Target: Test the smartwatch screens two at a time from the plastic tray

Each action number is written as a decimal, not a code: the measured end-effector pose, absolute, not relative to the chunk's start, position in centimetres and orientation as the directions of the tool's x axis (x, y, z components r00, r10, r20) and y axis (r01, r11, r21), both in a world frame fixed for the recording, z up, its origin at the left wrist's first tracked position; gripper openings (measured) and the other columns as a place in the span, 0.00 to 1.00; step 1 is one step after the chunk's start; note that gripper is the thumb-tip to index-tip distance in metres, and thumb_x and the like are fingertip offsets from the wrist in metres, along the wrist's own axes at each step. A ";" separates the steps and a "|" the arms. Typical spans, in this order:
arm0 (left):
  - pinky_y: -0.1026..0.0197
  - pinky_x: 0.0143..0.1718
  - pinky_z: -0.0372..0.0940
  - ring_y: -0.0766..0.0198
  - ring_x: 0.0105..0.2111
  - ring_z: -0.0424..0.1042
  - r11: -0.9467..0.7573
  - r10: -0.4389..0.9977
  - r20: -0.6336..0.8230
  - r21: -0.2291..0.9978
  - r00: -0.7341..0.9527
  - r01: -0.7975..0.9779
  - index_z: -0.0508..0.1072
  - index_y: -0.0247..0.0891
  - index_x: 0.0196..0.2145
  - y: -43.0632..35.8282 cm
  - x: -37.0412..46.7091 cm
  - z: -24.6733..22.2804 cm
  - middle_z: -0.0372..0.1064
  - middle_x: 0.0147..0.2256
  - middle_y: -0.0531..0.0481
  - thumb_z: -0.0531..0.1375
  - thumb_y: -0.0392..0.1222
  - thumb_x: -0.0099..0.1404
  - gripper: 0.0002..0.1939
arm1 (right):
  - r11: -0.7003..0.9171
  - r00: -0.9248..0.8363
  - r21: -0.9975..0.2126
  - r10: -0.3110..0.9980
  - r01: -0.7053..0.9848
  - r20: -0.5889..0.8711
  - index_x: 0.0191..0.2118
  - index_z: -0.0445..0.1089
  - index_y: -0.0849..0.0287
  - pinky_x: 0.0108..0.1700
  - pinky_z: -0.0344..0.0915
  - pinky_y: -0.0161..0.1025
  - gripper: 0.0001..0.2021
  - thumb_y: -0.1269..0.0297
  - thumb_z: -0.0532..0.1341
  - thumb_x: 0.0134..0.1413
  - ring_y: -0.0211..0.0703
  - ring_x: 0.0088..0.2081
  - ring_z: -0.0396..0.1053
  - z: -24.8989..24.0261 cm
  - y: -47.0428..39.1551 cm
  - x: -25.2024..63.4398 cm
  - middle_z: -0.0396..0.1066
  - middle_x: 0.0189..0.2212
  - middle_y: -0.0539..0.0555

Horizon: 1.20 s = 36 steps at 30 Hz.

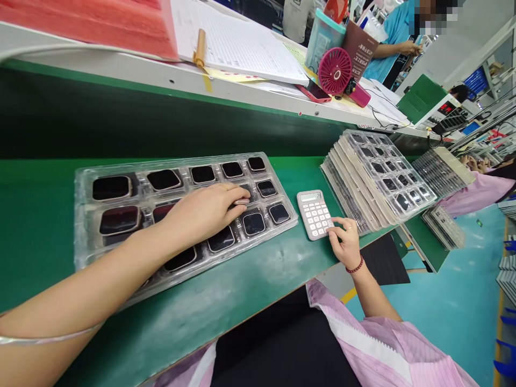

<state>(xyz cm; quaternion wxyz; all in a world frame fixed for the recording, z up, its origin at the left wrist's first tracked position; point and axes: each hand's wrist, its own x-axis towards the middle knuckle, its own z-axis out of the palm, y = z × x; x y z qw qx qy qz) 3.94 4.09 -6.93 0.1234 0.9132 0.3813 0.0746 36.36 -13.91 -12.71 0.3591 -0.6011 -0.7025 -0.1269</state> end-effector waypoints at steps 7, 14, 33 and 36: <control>0.39 0.49 0.61 0.39 0.51 0.72 -0.691 0.708 0.105 0.306 0.698 0.655 0.75 0.41 0.47 4.1 3.9 -7.2 0.75 0.50 0.40 0.46 0.49 0.69 0.22 | 0.217 0.061 -0.353 0.773 0.910 0.632 0.46 0.71 0.58 0.51 0.69 0.53 0.09 0.67 0.57 0.63 0.52 0.48 0.70 -13.1 -13.8 36.6 0.73 0.45 0.61; 0.39 0.50 0.61 0.40 0.51 0.72 -0.707 0.691 0.111 0.307 0.714 0.637 0.75 0.41 0.46 4.1 3.9 -6.9 0.75 0.50 0.38 0.46 0.49 0.69 0.21 | 0.183 0.081 -0.386 0.813 0.904 0.576 0.45 0.73 0.58 0.53 0.68 0.53 0.10 0.66 0.55 0.65 0.52 0.50 0.71 -12.8 -13.2 36.5 0.73 0.47 0.62; 0.40 0.50 0.62 0.40 0.52 0.72 -0.705 0.691 0.099 0.312 0.716 0.637 0.74 0.40 0.47 4.1 4.0 -6.7 0.76 0.50 0.39 0.46 0.49 0.69 0.21 | 0.151 -0.029 -0.277 0.916 0.949 0.400 0.54 0.74 0.59 0.63 0.60 0.63 0.19 0.55 0.55 0.67 0.60 0.64 0.57 -12.4 -7.7 38.4 0.65 0.61 0.65; 0.40 0.50 0.61 0.40 0.51 0.72 -0.709 0.687 0.094 0.305 0.720 0.636 0.74 0.39 0.47 4.1 4.0 -6.7 0.75 0.50 0.38 0.45 0.48 0.69 0.21 | 0.186 -0.038 -0.301 0.899 0.935 0.437 0.53 0.74 0.59 0.63 0.61 0.61 0.17 0.58 0.54 0.67 0.58 0.62 0.61 -11.9 -8.0 38.2 0.66 0.60 0.65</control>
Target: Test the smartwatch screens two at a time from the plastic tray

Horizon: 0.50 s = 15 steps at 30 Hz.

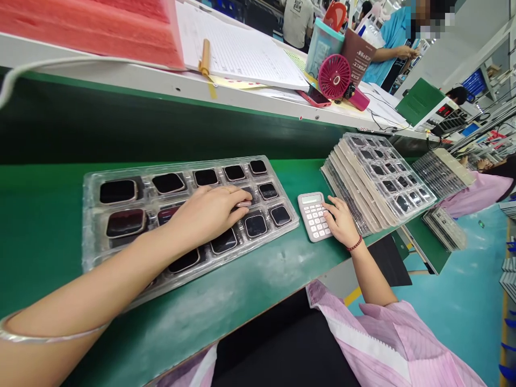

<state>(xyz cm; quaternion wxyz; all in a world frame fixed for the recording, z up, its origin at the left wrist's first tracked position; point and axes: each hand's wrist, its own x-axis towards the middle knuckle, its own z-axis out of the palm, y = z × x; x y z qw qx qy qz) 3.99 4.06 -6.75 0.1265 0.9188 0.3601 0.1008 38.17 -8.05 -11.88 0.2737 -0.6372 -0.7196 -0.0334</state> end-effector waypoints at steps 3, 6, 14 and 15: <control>0.40 0.49 0.61 0.40 0.51 0.72 -0.709 0.689 0.098 0.301 0.718 0.638 0.74 0.39 0.47 4.1 4.0 -6.8 0.75 0.50 0.38 0.46 0.48 0.69 0.21 | 0.247 -0.027 -0.359 0.854 0.900 0.519 0.49 0.76 0.59 0.57 0.68 0.55 0.16 0.60 0.54 0.68 0.53 0.55 0.69 -11.2 -9.5 37.4 0.71 0.53 0.64; 0.41 0.48 0.61 0.40 0.50 0.72 -0.711 0.686 0.093 0.296 0.721 0.638 0.74 0.38 0.47 4.0 4.0 -6.8 0.75 0.50 0.38 0.46 0.47 0.69 0.21 | 0.301 -0.016 -0.384 0.805 0.873 0.593 0.40 0.79 0.56 0.50 0.72 0.51 0.15 0.63 0.53 0.68 0.49 0.46 0.73 -10.9 -11.0 36.3 0.75 0.43 0.59; 0.43 0.50 0.60 0.42 0.52 0.71 -0.708 0.688 0.053 0.271 0.724 0.652 0.73 0.35 0.49 3.9 4.0 -6.4 0.73 0.52 0.37 0.46 0.47 0.71 0.21 | 0.364 -0.140 -0.296 0.806 0.883 0.576 0.33 0.78 0.55 0.51 0.71 0.54 0.14 0.66 0.55 0.65 0.52 0.48 0.71 -11.4 -10.9 35.4 0.75 0.45 0.59; 0.44 0.50 0.60 0.42 0.52 0.71 -0.707 0.687 0.051 0.275 0.724 0.652 0.73 0.36 0.49 3.9 4.0 -6.4 0.73 0.52 0.37 0.46 0.46 0.71 0.21 | 0.365 -0.137 -0.301 0.806 0.881 0.576 0.35 0.78 0.55 0.51 0.72 0.54 0.13 0.66 0.55 0.65 0.52 0.48 0.71 -11.3 -10.7 35.4 0.75 0.45 0.59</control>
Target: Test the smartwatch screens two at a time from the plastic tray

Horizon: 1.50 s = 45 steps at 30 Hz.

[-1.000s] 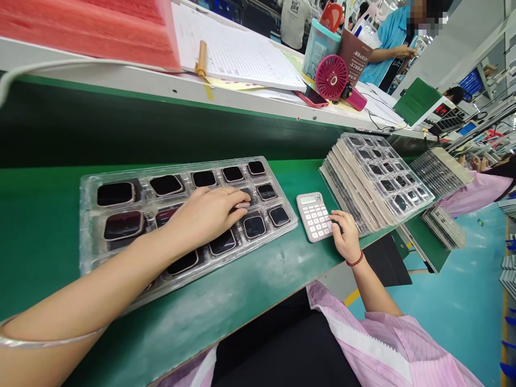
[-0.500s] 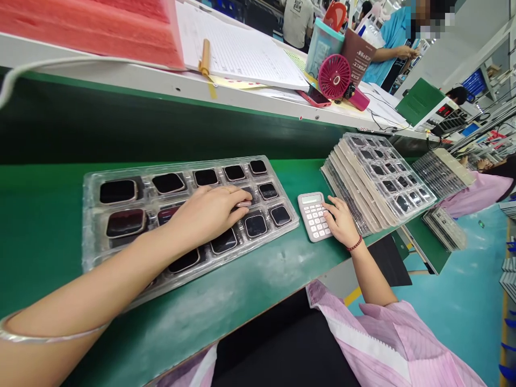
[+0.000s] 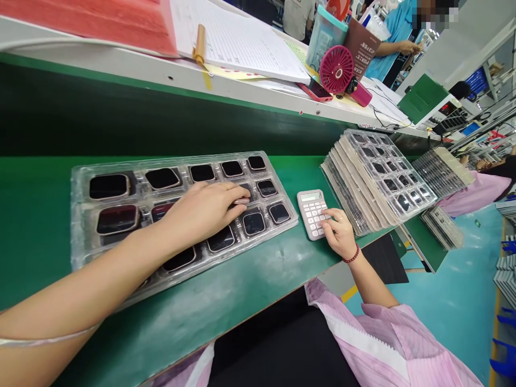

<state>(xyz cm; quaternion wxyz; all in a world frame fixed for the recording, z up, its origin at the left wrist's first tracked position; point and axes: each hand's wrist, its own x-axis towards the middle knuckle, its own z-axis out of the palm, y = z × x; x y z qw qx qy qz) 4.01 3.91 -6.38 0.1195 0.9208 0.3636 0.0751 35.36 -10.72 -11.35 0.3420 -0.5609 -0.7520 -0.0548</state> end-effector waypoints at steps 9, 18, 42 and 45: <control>0.41 0.50 0.61 0.41 0.51 0.72 -0.703 0.691 0.072 0.297 0.719 0.646 0.74 0.38 0.48 4.1 4.0 -6.7 0.74 0.50 0.38 0.45 0.48 0.69 0.22 | 0.395 -0.175 -0.355 0.839 0.847 0.516 0.42 0.76 0.56 0.60 0.67 0.55 0.12 0.66 0.54 0.66 0.52 0.59 0.68 -11.8 -9.6 34.5 0.71 0.55 0.62; 0.41 0.48 0.62 0.40 0.50 0.73 -0.703 0.694 0.098 0.304 0.713 0.643 0.74 0.41 0.47 4.1 4.0 -6.8 0.75 0.50 0.39 0.45 0.49 0.68 0.22 | 0.224 0.097 -0.430 0.787 0.875 0.609 0.39 0.76 0.59 0.50 0.71 0.48 0.13 0.67 0.53 0.67 0.48 0.45 0.75 -12.1 -9.9 37.3 0.76 0.40 0.60; 0.44 0.48 0.61 0.44 0.50 0.72 -0.711 0.692 0.081 0.245 0.717 0.659 0.73 0.37 0.49 4.3 3.9 -7.2 0.74 0.51 0.40 0.47 0.48 0.70 0.21 | 0.345 -0.109 -0.351 0.831 0.870 0.546 0.33 0.79 0.56 0.43 0.68 0.48 0.15 0.65 0.55 0.65 0.49 0.40 0.67 -11.5 -11.0 35.6 0.72 0.36 0.58; 0.44 0.49 0.60 0.44 0.51 0.72 -0.710 0.693 0.080 0.249 0.717 0.658 0.73 0.37 0.49 4.2 3.9 -7.2 0.74 0.51 0.41 0.47 0.47 0.70 0.21 | 0.383 -0.151 -0.330 0.819 0.863 0.554 0.35 0.80 0.56 0.45 0.67 0.49 0.15 0.64 0.55 0.65 0.49 0.42 0.68 -11.5 -10.9 35.0 0.73 0.38 0.59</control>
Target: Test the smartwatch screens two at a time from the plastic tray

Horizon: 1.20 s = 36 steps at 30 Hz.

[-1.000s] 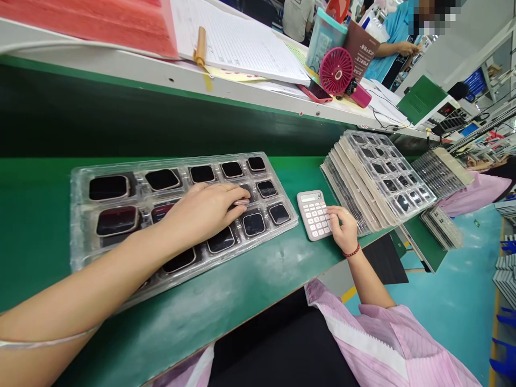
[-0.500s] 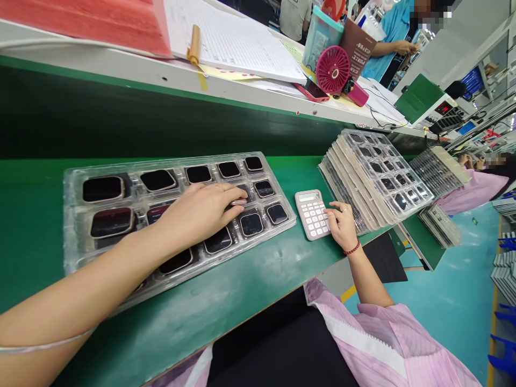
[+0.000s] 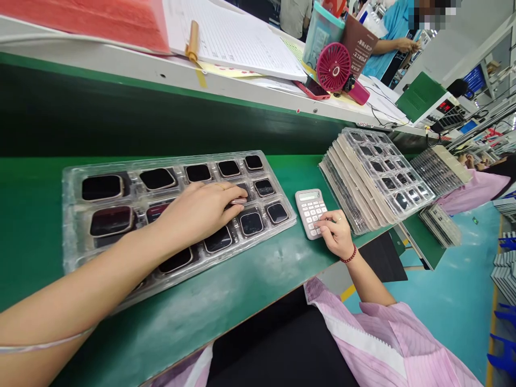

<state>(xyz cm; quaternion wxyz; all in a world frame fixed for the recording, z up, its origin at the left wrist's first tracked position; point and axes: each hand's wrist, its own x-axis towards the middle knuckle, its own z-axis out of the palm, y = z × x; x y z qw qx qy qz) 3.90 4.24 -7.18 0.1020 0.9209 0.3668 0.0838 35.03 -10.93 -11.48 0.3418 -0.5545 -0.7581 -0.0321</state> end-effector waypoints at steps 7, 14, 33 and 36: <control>0.44 0.48 0.61 0.43 0.51 0.72 -0.712 0.691 0.088 0.252 0.717 0.655 0.73 0.37 0.49 4.3 3.9 -7.2 0.74 0.50 0.40 0.46 0.48 0.70 0.22 | 0.354 -0.090 -0.371 0.816 0.858 0.571 0.33 0.78 0.56 0.43 0.66 0.49 0.17 0.61 0.53 0.67 0.48 0.38 0.68 -11.6 -11.3 35.2 0.74 0.34 0.57; 0.43 0.47 0.61 0.42 0.51 0.72 -0.717 0.687 0.105 0.257 0.719 0.648 0.74 0.38 0.48 4.3 3.9 -7.3 0.74 0.50 0.40 0.44 0.49 0.70 0.23 | 0.256 0.050 -0.371 0.762 0.893 0.645 0.28 0.76 0.56 0.38 0.64 0.46 0.18 0.65 0.53 0.67 0.45 0.33 0.66 -11.7 -12.7 36.8 0.71 0.28 0.55; 0.45 0.47 0.62 0.44 0.52 0.71 -0.725 0.681 0.076 0.206 0.728 0.657 0.73 0.39 0.48 4.4 3.8 -7.4 0.75 0.51 0.41 0.44 0.49 0.70 0.22 | 0.219 0.056 -0.390 0.809 0.895 0.584 0.32 0.74 0.58 0.42 0.66 0.46 0.14 0.66 0.54 0.66 0.46 0.36 0.69 -12.0 -12.5 36.6 0.72 0.32 0.56; 0.44 0.48 0.61 0.43 0.52 0.71 -0.726 0.677 0.070 0.223 0.732 0.650 0.73 0.37 0.49 4.3 3.9 -7.1 0.74 0.52 0.39 0.44 0.48 0.71 0.23 | 0.220 0.061 -0.399 0.811 0.890 0.583 0.34 0.75 0.58 0.44 0.67 0.47 0.14 0.64 0.53 0.67 0.48 0.39 0.71 -12.0 -12.4 36.8 0.73 0.35 0.58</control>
